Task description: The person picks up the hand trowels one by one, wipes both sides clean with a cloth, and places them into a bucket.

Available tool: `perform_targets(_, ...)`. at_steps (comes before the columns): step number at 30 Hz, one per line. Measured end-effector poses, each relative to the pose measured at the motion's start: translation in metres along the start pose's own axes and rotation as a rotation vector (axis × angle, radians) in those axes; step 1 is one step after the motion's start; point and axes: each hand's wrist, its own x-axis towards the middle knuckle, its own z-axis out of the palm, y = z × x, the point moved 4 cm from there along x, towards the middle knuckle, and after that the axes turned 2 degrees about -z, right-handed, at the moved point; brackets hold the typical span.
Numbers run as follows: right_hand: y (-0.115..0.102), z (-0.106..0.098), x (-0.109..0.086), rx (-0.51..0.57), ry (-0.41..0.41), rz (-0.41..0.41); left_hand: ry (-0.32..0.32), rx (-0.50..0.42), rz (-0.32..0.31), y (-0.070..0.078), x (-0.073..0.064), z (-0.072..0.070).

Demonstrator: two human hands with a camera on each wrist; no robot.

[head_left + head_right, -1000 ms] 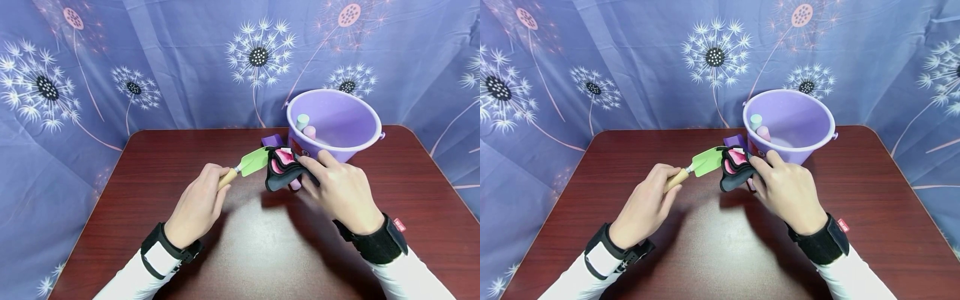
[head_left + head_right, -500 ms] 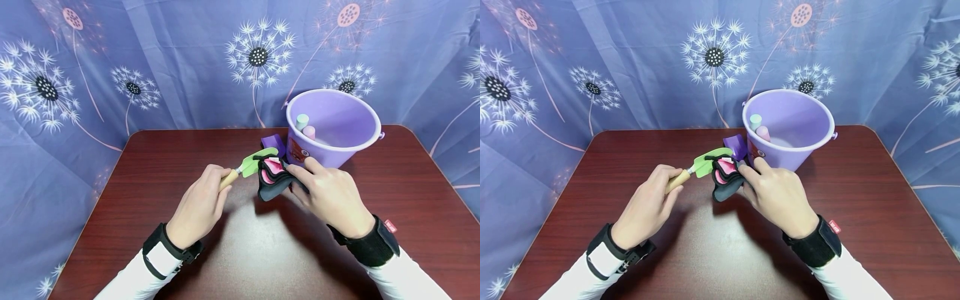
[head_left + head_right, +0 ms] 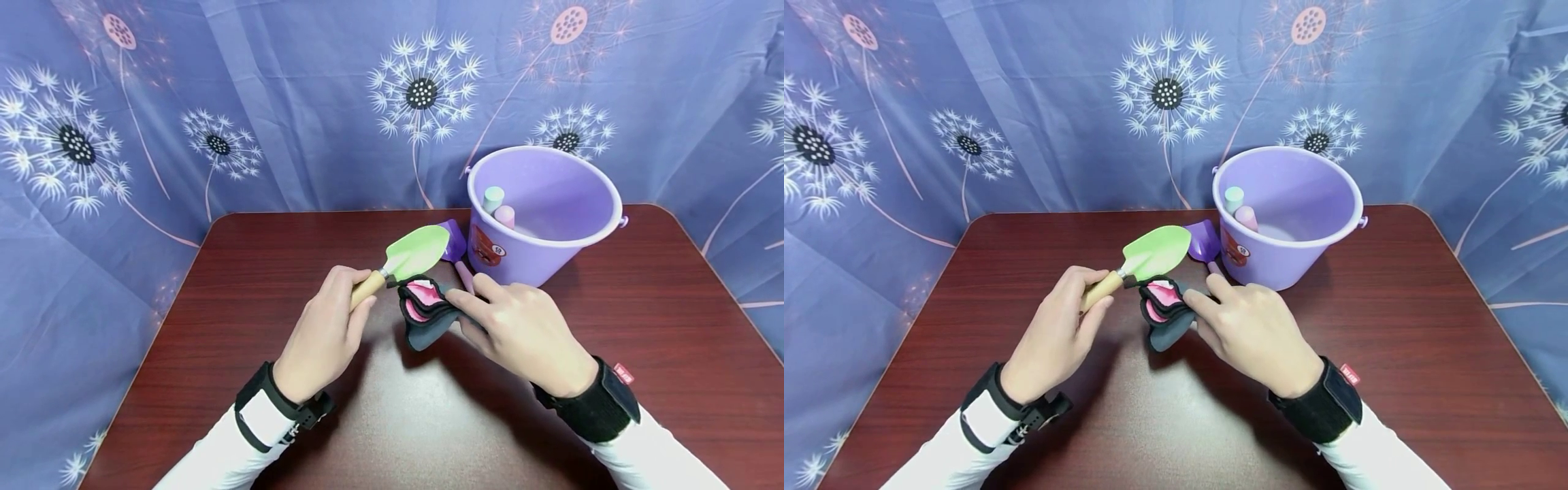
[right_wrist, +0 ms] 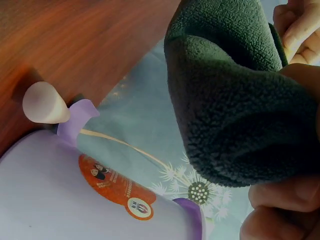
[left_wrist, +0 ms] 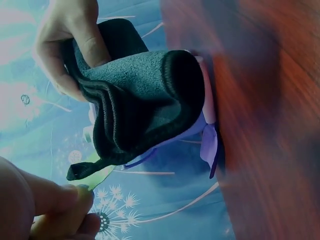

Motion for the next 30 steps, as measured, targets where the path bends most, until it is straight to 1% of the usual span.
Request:
perform_targets(3,-0.001,0.000,0.001,0.006,-0.026,-0.007,0.003,-0.057,-0.062,-0.004,0.001,-0.001)
perform_targets(6,-0.001,0.000,0.001,0.016,-0.022,-0.022,-0.021,-0.134,-0.141,-0.010,0.002,-0.002)
perform_targets(11,-0.003,-0.003,0.003,0.028,0.030,-0.052,-0.094,-0.262,-0.280,-0.019,0.003,-0.002)
perform_targets(15,-0.006,-0.012,0.009,0.026,0.078,-0.058,-0.149,-0.344,-0.349,-0.023,0.003,0.000)
perform_targets(17,-0.007,-0.017,0.012,0.019,0.102,-0.055,-0.173,-0.376,-0.364,-0.025,0.003,0.001)
perform_targets(20,-0.009,-0.025,0.016,0.003,0.131,-0.045,-0.206,-0.399,-0.373,-0.026,0.003,0.003)
perform_targets(25,-0.007,-0.032,0.017,-0.019,0.181,-0.016,-0.253,-0.394,-0.371,-0.026,0.002,0.004)
perform_targets(30,0.000,-0.031,0.012,-0.026,0.212,0.025,-0.305,-0.382,-0.357,-0.024,0.002,0.005)
